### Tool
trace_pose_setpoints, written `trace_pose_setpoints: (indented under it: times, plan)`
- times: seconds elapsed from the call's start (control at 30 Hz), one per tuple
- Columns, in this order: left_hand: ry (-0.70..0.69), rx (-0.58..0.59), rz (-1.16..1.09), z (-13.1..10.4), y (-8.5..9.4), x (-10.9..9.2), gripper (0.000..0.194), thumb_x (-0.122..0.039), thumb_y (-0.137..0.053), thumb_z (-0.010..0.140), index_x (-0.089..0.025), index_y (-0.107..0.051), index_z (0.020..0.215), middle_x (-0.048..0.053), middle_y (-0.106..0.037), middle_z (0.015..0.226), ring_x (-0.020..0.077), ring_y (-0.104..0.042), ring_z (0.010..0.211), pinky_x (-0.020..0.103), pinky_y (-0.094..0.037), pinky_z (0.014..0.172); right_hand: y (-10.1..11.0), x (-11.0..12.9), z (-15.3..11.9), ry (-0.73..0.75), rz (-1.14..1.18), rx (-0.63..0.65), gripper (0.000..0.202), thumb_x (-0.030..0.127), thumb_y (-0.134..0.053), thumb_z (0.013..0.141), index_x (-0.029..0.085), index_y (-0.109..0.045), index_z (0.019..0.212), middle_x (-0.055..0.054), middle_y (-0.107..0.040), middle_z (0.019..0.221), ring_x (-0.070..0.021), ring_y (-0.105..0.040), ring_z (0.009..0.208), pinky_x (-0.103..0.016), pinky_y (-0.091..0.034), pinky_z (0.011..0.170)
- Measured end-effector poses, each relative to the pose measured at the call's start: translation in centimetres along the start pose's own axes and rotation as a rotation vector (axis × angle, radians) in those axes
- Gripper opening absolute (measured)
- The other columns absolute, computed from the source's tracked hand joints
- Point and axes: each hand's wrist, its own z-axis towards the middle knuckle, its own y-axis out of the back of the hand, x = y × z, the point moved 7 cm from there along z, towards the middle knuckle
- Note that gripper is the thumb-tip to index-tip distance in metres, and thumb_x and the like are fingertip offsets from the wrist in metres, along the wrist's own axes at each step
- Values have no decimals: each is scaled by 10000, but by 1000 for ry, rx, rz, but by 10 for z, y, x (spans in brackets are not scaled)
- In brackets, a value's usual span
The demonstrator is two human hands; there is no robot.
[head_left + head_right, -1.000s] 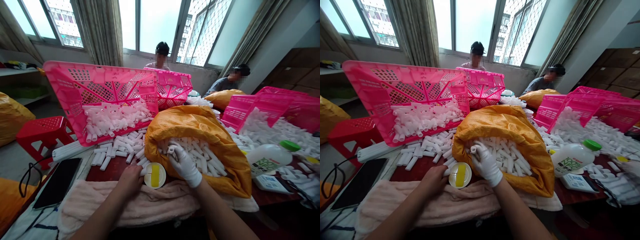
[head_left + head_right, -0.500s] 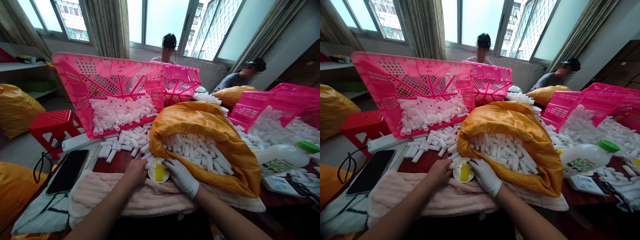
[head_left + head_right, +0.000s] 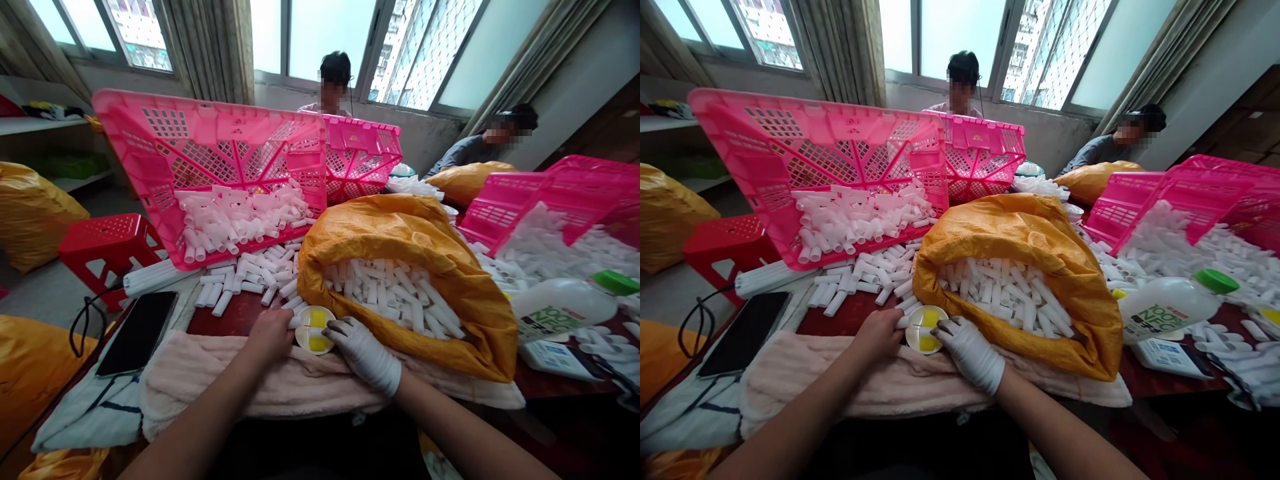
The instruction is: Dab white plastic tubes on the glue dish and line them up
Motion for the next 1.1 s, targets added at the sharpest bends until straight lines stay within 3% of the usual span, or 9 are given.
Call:
trace_pose_setpoints:
  times: [0.23,0.37,0.5,0.57,0.67,0.73,0.8,0.93,1.1]
  plan:
    - [1,-14,13,-1,0,0,81,-229,-458,713,-195,-528,737,36,-629,786,199,-568,794,291,-357,651,-6,0,-8,-77,5,-90,185,135,-462,856,131,-570,1006,-98,-602,987,-196,-539,875,-351,-477,796]
    - [5,-21,20,0,0,-1,88,-240,-455,731,-194,-530,730,36,-631,774,199,-575,774,289,-363,637,-11,22,-10,109,-70,-38,192,127,-455,861,168,-596,985,-66,-625,979,-196,-540,846,-334,-478,739]
    - [31,-30,28,0,3,-1,132,-277,-446,765,-185,-537,739,51,-629,775,205,-575,758,300,-375,641,-1,39,-6,282,83,2,178,154,-447,871,201,-605,939,-43,-628,969,-171,-547,842,-325,-467,773]
    - [16,-79,23,-1,9,-4,131,-271,-451,771,-180,-545,761,56,-621,823,209,-563,816,310,-382,694,12,29,0,167,295,-156,195,166,-457,866,213,-566,1020,-57,-594,1039,-173,-542,931,-329,-459,832]
    - [-33,-170,9,-5,21,-9,114,-240,-471,762,-185,-556,815,48,-603,888,210,-529,895,328,-369,773,24,-4,1,-159,680,-488,250,204,-487,853,241,-498,1100,-58,-570,1072,-168,-547,986,-329,-462,866]
    - [-68,-171,-4,-7,25,-13,117,-232,-471,763,-190,-558,829,41,-606,857,207,-530,870,334,-368,771,23,-17,1,-324,858,-578,218,235,-498,846,245,-507,1063,-45,-588,1029,-166,-570,946,-325,-481,840]
    - [-108,-128,-20,-9,25,-20,122,-245,-464,774,-193,-558,831,37,-612,808,203,-543,825,327,-377,744,24,-16,7,-352,903,-540,167,241,-511,833,232,-536,998,-39,-595,998,-163,-576,925,-317,-481,837]
    - [-146,-36,-13,-12,19,-40,149,-277,-464,777,-191,-561,849,47,-627,780,208,-566,762,311,-394,690,35,1,21,-205,703,-365,202,249,-530,817,210,-554,1013,-52,-592,1027,-171,-554,958,-316,-439,878]
    - [-73,40,-4,-14,9,-55,235,-357,-446,793,-166,-581,820,86,-630,758,218,-578,721,305,-403,656,20,-12,16,-482,536,-259,367,422,-359,887,178,-546,686,-8,-556,596,-128,-522,553,-239,-421,518]
